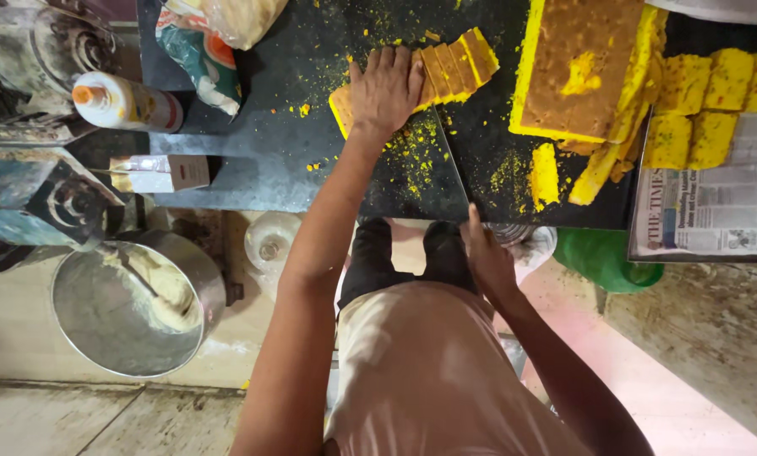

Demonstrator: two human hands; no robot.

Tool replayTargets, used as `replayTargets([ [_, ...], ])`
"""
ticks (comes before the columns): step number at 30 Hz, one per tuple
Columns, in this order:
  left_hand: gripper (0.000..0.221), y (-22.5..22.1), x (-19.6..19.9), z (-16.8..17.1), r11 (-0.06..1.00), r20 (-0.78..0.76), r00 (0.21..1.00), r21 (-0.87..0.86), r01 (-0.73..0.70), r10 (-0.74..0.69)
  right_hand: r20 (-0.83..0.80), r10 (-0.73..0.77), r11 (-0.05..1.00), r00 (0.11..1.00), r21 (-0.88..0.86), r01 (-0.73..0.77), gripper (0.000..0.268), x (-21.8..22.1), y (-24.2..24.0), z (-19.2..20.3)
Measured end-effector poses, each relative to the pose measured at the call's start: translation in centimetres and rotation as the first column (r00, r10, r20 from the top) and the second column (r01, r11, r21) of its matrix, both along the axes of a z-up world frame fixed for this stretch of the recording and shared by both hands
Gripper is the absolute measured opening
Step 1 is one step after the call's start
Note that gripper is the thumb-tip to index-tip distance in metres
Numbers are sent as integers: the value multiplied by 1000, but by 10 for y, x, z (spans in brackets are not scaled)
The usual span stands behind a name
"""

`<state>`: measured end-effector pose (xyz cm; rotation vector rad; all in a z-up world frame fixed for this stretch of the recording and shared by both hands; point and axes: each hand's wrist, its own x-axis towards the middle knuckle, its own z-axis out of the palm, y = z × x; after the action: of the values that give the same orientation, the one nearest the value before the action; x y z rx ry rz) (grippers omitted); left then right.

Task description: The person slices a large block of yellow sponge cake into rectangular portions using a long knife and then stacks the pieces.

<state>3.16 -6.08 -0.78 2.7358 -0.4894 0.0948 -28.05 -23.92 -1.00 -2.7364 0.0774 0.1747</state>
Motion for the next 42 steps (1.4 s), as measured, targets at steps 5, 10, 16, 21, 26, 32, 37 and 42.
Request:
replayTargets([
  [5,39,8,-3,3,1000,21,1000,-11,15,-15,154,-6,989,988,145,-16,71,45,14,21],
  [10,42,19,-9,10,999,-5,1000,37,-29,30,66,-2,987,998,162,-9,77,82,31,66],
  [16,43,17,-10,14,995,-48,997,81,-63,67,28,-9,995,1000,96,6,82,119,45,59],
  [21,44,18,-8,11,995,-62,996,88,-53,59,10,-1,998,1000,61,1,80,111,46,58],
  [26,42,18,-8,14,995,-62,996,77,-59,64,-3,6,999,1000,50,-6,80,120,47,49],
  [32,40,17,-10,15,997,-66,995,42,-66,68,113,58,991,992,112,-71,84,92,32,50],
  [37,41,19,-10,12,998,27,998,-35,-58,59,132,66,989,989,121,-83,84,46,27,78],
  [42,37,19,-7,10,998,-10,998,0,-63,63,173,83,988,981,111,-104,77,137,41,42],
])
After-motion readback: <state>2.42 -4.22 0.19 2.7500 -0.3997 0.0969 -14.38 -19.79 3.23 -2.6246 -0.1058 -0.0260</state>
